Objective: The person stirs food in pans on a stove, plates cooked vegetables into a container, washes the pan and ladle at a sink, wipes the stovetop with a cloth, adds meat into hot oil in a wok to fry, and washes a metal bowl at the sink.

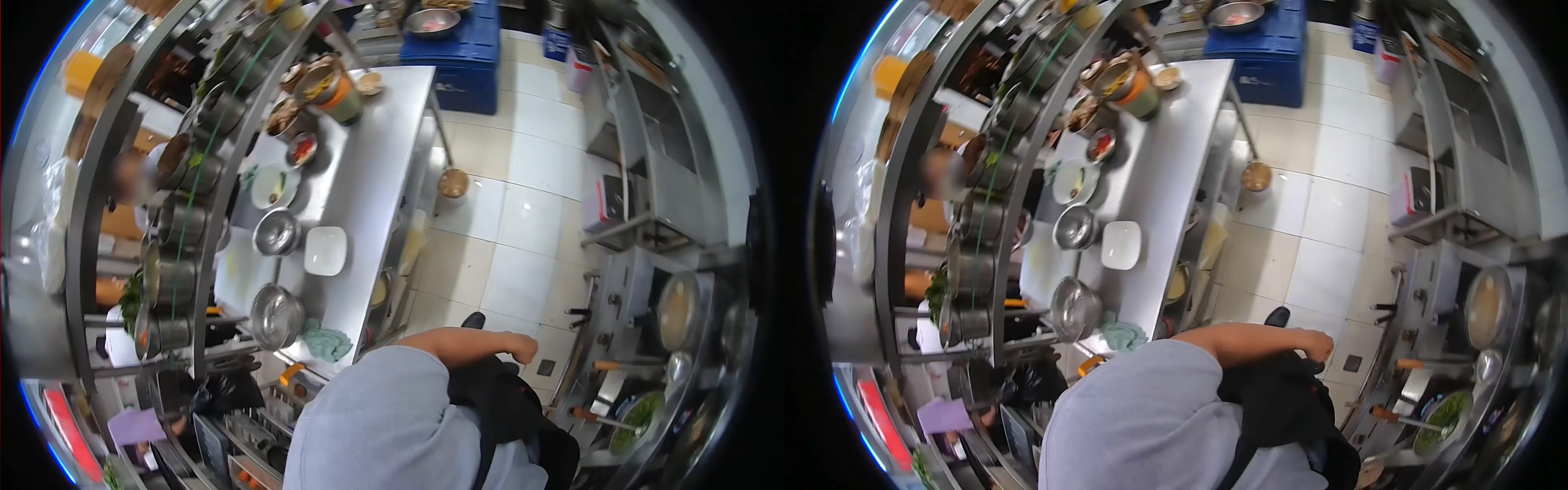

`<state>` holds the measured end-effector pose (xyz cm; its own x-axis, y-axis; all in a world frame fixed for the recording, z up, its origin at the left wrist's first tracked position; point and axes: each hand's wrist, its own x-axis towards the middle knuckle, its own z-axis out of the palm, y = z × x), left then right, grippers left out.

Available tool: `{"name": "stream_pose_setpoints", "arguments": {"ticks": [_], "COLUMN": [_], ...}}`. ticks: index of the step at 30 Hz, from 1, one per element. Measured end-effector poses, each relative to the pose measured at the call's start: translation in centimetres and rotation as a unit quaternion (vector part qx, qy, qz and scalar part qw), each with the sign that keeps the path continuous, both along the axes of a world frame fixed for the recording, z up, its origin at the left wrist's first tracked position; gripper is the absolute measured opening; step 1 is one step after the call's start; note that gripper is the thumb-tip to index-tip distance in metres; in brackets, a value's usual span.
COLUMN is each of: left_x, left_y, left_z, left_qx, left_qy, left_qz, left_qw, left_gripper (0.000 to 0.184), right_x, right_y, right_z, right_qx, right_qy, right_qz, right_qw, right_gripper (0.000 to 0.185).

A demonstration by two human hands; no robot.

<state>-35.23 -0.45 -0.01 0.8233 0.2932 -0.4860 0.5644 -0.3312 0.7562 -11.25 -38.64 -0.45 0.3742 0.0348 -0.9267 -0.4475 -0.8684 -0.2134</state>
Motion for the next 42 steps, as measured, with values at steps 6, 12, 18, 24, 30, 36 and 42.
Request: {"name": "stream_pose_setpoints", "arguments": {"ticks": [6,12,18,24,30,36,42], "left_x": [3.6,17.8,29.6,30.5,33.0,32.7,27.8], "left_y": [-0.1,-4.2,-10.5,-13.5,-11.0,-7.1,1.8], "left_z": [5.1,17.5,12.2,11.2,12.4,11.8,22.5], "left_qx": [0.127,0.011,0.254,0.194,0.229,0.34,0.402], "left_qy": [-0.262,-0.281,-0.056,-0.091,-0.143,-0.153,-0.075], "left_qz": [-0.077,-0.095,-0.094,-0.133,-0.031,-0.286,-0.295], "left_qw": [0.954,0.955,0.961,0.968,0.962,0.883,0.864], "left_gripper": [0.021,0.039,0.084,0.067,0.051,0.051,0.049], "right_x": [-3.9,-2.1,4.3,9.6,10.9,10.8,10.8], "right_y": [-14.0,-14.3,-7.0,1.2,5.4,5.5,5.3], "right_z": [-0.2,0.8,4.4,8.7,8.9,9.5,9.5], "right_qx": [0.076,0.099,0.288,0.406,0.459,0.45,0.432], "right_qy": [-0.056,-0.107,0.017,0.103,0.104,-0.004,0.052], "right_qz": [-0.183,-0.399,-0.452,-0.422,-0.398,-0.339,-0.408], "right_qw": [0.979,0.905,0.844,0.804,0.788,0.826,0.803], "right_gripper": [0.033,0.038,0.05,0.045,0.04,0.044,0.046]}}
